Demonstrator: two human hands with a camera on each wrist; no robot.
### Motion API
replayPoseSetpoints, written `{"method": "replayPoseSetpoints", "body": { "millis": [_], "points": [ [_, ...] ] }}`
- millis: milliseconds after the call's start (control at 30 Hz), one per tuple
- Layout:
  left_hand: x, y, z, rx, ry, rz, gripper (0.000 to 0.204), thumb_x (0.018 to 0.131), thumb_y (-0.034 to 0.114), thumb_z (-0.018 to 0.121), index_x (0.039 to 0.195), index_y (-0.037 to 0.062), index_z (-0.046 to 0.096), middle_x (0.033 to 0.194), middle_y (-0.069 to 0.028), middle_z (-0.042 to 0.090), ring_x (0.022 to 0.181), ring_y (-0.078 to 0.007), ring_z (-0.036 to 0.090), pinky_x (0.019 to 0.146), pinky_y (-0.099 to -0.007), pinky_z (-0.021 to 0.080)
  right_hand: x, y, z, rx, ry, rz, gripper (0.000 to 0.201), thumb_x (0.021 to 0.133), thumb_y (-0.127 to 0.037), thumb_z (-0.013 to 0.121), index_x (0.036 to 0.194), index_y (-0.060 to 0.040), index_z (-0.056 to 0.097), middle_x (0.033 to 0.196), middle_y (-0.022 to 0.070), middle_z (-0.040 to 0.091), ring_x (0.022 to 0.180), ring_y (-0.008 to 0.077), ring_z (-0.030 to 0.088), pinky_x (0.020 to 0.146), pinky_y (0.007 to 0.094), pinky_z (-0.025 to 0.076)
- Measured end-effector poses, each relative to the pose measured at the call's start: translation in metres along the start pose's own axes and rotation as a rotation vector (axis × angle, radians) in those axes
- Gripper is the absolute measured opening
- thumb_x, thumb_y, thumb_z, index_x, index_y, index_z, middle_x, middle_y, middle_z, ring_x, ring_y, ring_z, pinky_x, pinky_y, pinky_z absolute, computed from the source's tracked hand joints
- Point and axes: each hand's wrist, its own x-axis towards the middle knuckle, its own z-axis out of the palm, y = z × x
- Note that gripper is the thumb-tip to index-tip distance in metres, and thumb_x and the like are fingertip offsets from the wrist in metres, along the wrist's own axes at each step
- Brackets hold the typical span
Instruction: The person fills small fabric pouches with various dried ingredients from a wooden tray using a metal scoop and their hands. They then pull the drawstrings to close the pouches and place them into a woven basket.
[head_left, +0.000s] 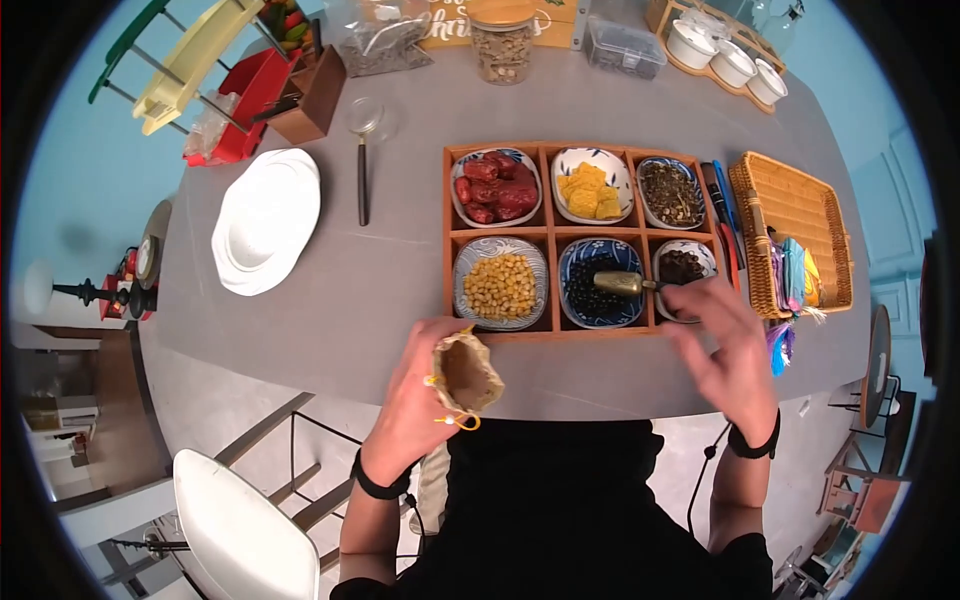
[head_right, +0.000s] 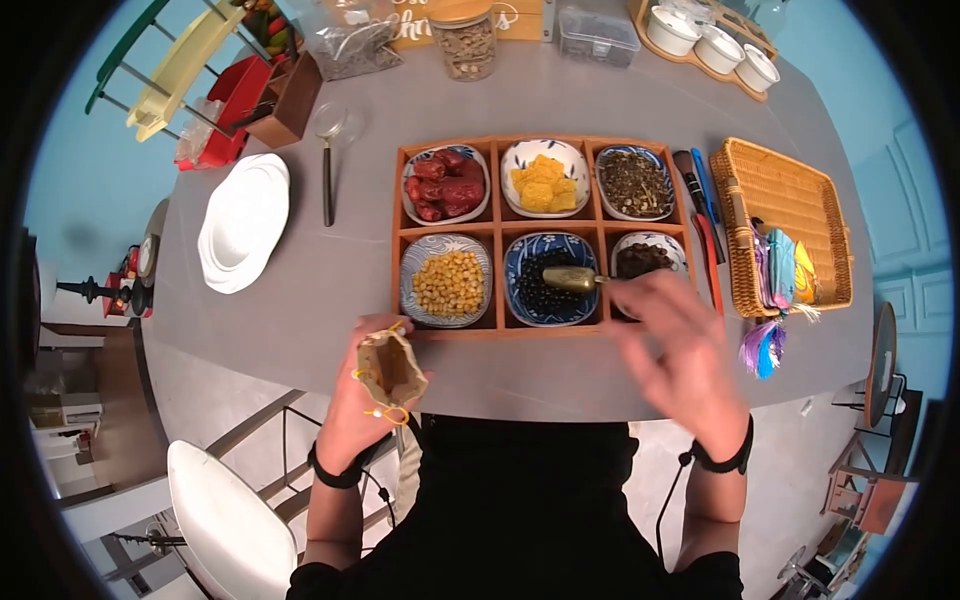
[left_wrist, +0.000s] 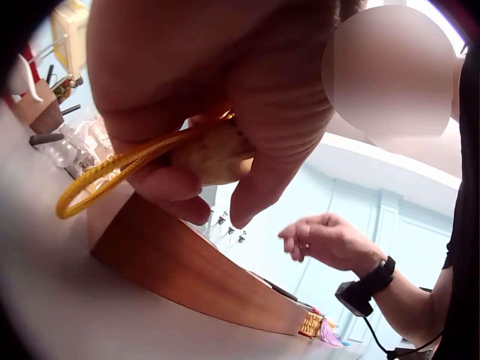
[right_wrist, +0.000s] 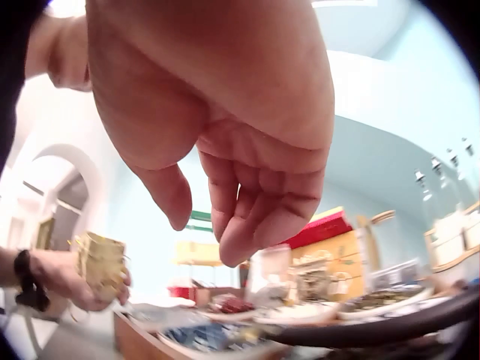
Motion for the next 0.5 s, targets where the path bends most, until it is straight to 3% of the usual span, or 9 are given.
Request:
{"method": "replayPoseSetpoints", "body": {
  "millis": [67, 200, 233, 333, 500],
  "points": [
    [-0.001, -0.005, -0.004, -0.03, -0.005, -0.053, 0.056, 0.073, -0.003, 0.075, 0.123, 0.0039, 0.05, 0.116, -0.0081, 0.054, 0.108, -0.0197, 0.055, 0.093, -0.0332, 0.046, -0.009, 0.023, -0.006, -0.078, 0.04, 0.072, 0.027, 0.079, 0.0, 0.072, 0.105, 0.0031, 0.068, 0.094, 0.0157, 0.063, 0.084, 0.0345, 0.062, 0.074, 0.0393, 0.051],
    [0.001, -0.007, -0.011, -0.362, 0.145, -0.287, 0.052, 0.076, -0.002, 0.072, 0.123, 0.003, 0.051, 0.116, -0.0058, 0.056, 0.106, -0.0152, 0.053, 0.092, -0.0302, 0.044, -0.023, 0.047, -0.012, -0.19, 0.06, 0.219, 0.026, 0.079, 0.004, 0.07, 0.106, 0.0023, 0.067, 0.094, 0.0144, 0.058, 0.089, 0.0316, 0.06, 0.078, 0.0382, 0.048],
    [0.002, -0.007, -0.014, -0.293, 0.167, -0.287, 0.051, 0.076, -0.002, 0.071, 0.122, 0.0033, 0.051, 0.115, -0.0052, 0.057, 0.097, -0.0123, 0.054, 0.086, -0.0274, 0.046, -0.024, 0.05, -0.011, -0.206, 0.063, 0.235, 0.027, 0.078, 0.004, 0.071, 0.105, 0.0024, 0.068, 0.093, 0.0138, 0.057, 0.089, 0.031, 0.058, 0.078, 0.0381, 0.048],
    [0.0, -0.013, -0.024, -0.304, 0.104, -0.332, 0.058, 0.075, -0.009, 0.072, 0.126, 0.0043, 0.047, 0.12, -0.0064, 0.056, 0.106, -0.0134, 0.055, 0.091, -0.0272, 0.046, -0.021, 0.056, -0.011, -0.209, 0.052, 0.252, 0.027, 0.075, 0.005, 0.073, 0.102, 0.0024, 0.069, 0.089, 0.0123, 0.052, 0.087, 0.0292, 0.055, 0.077, 0.0374, 0.046],
    [0.001, -0.007, -0.025, -0.33, 0.056, -0.282, 0.056, 0.074, -0.007, 0.074, 0.123, 0.0048, 0.05, 0.124, -0.0084, 0.056, 0.102, -0.0136, 0.056, 0.087, -0.0273, 0.048, -0.016, 0.059, -0.008, -0.283, -0.021, 0.255, 0.027, 0.073, 0.005, 0.075, 0.1, 0.0017, 0.069, 0.09, 0.0116, 0.052, 0.084, 0.0278, 0.054, 0.074, 0.0366, 0.046]
  ]
}}
